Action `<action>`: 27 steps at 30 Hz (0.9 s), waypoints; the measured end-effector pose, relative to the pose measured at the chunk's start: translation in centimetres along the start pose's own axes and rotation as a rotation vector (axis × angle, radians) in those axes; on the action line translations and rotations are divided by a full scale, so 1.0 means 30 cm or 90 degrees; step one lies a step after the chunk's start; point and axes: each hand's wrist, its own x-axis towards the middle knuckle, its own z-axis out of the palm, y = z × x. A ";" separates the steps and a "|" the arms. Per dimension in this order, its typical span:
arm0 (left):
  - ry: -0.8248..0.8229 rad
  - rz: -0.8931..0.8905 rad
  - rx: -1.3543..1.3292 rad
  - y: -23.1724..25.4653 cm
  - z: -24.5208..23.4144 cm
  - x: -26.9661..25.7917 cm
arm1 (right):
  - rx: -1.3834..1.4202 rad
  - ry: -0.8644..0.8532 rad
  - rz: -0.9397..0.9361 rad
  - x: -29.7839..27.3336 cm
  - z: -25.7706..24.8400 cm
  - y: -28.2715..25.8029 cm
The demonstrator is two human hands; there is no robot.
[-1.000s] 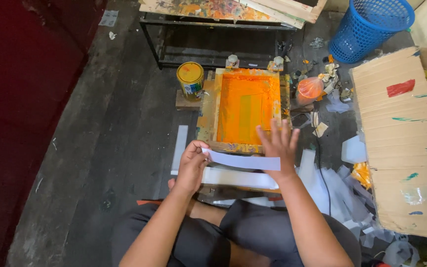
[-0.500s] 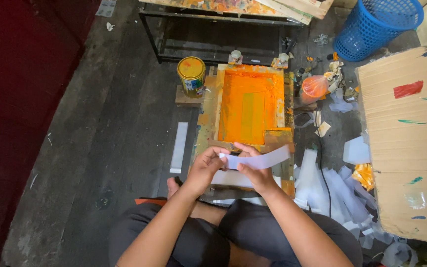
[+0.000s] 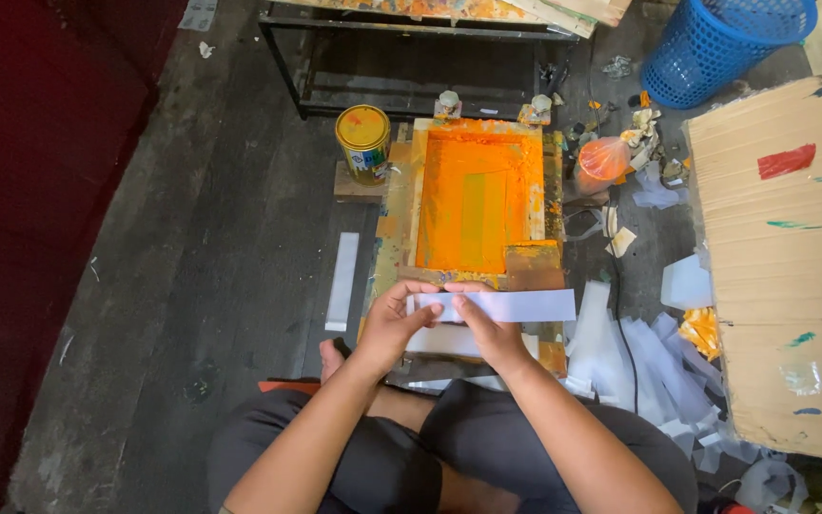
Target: The person sits on the floor and uses a squeegee to spread orange ink across a screen printing frame. They then place a white strip of material under the frame and pull the squeegee across to transfer the ink. The person repeats this process with another strip.
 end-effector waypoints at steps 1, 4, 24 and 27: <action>-0.001 -0.001 0.001 -0.019 -0.012 0.011 | 0.001 0.001 0.000 0.002 -0.006 0.019; 0.055 -0.002 0.000 -0.040 -0.036 0.031 | 0.035 0.024 0.024 0.012 -0.030 0.072; 0.266 0.059 -0.184 0.027 -0.097 0.061 | 0.072 0.134 0.045 0.066 -0.195 -0.035; 0.269 0.055 -0.191 -0.034 -0.140 0.094 | 0.075 0.122 0.042 0.069 -0.196 -0.050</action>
